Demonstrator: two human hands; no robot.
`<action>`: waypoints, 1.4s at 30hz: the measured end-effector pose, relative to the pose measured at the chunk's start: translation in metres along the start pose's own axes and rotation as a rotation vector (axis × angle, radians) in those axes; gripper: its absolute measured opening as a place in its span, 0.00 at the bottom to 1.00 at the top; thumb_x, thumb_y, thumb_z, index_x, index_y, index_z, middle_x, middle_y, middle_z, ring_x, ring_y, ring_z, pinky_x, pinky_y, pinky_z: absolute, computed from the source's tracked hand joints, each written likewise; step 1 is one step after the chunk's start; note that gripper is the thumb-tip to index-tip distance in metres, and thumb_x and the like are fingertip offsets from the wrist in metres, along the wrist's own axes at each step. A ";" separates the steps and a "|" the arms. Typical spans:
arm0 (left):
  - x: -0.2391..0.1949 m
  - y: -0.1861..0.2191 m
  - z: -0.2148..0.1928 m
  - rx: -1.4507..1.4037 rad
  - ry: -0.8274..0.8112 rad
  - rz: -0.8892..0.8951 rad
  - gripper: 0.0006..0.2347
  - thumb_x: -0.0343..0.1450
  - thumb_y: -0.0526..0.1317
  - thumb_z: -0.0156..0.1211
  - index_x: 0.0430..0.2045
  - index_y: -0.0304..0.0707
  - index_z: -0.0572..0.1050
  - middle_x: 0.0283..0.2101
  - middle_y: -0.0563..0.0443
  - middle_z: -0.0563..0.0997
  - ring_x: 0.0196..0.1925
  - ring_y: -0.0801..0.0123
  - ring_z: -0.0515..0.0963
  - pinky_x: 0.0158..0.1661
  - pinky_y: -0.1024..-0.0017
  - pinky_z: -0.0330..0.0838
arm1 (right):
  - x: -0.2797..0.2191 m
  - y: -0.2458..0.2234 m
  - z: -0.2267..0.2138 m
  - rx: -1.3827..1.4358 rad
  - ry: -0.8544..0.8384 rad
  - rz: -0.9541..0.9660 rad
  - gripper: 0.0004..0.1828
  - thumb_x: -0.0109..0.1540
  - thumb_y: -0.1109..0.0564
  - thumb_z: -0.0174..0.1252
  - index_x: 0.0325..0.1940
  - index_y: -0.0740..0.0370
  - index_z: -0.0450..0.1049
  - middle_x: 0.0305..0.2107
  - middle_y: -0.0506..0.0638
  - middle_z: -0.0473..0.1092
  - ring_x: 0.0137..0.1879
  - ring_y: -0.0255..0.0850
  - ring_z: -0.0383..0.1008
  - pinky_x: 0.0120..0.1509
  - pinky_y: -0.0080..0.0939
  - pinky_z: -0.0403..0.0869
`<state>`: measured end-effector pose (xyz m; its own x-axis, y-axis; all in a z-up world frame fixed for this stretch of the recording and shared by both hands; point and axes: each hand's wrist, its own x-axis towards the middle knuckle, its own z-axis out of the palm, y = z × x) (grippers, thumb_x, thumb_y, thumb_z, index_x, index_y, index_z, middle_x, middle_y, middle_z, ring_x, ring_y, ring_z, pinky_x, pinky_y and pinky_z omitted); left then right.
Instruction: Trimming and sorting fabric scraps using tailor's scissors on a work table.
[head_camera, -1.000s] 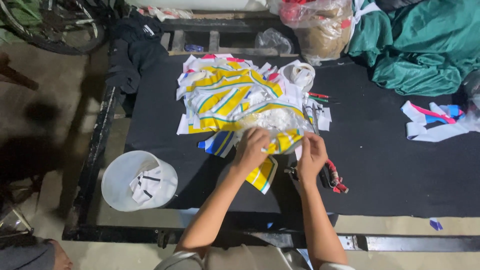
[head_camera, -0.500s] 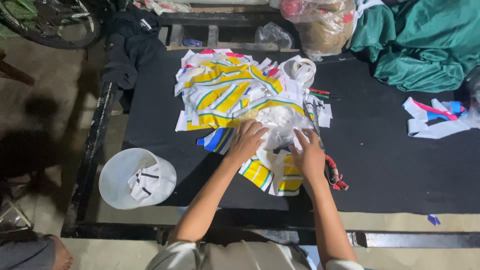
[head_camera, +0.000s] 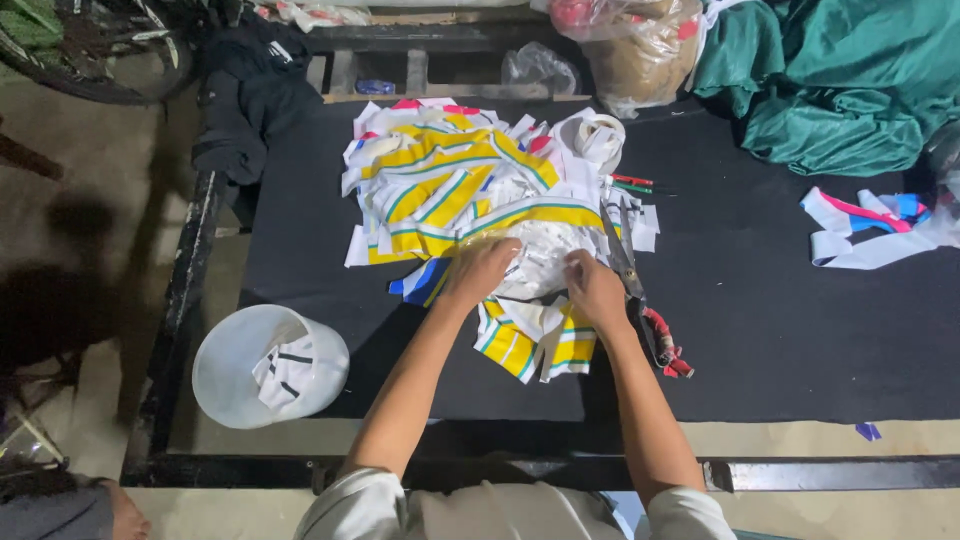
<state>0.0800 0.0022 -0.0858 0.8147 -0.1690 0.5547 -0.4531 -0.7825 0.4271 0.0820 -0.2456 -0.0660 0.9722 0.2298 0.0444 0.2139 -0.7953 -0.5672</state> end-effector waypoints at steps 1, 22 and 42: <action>-0.001 0.009 -0.007 -0.002 0.001 -0.001 0.06 0.77 0.43 0.54 0.45 0.56 0.76 0.29 0.52 0.83 0.33 0.60 0.84 0.36 0.63 0.79 | -0.007 -0.012 -0.007 -0.002 -0.001 0.000 0.16 0.65 0.55 0.56 0.58 0.51 0.74 0.35 0.56 0.79 0.42 0.59 0.81 0.46 0.56 0.75; -0.008 0.037 -0.034 -0.057 -0.130 0.041 0.11 0.69 0.45 0.68 0.40 0.44 0.79 0.36 0.52 0.75 0.41 0.63 0.76 0.44 0.66 0.73 | -0.015 -0.031 -0.010 -0.070 0.155 -0.009 0.09 0.65 0.60 0.59 0.47 0.55 0.81 0.46 0.50 0.72 0.39 0.50 0.81 0.44 0.46 0.79; -0.001 0.037 -0.025 0.152 -0.050 0.005 0.12 0.75 0.52 0.55 0.24 0.51 0.73 0.39 0.59 0.72 0.46 0.67 0.72 0.44 0.69 0.67 | -0.033 -0.077 -0.047 -0.014 0.146 -0.106 0.15 0.66 0.59 0.57 0.58 0.55 0.75 0.57 0.59 0.63 0.47 0.63 0.78 0.53 0.61 0.77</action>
<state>0.0530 -0.0115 -0.0526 0.8312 -0.2001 0.5187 -0.4004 -0.8627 0.3089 0.0380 -0.2181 0.0147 0.9475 0.2295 0.2226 0.3159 -0.7793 -0.5412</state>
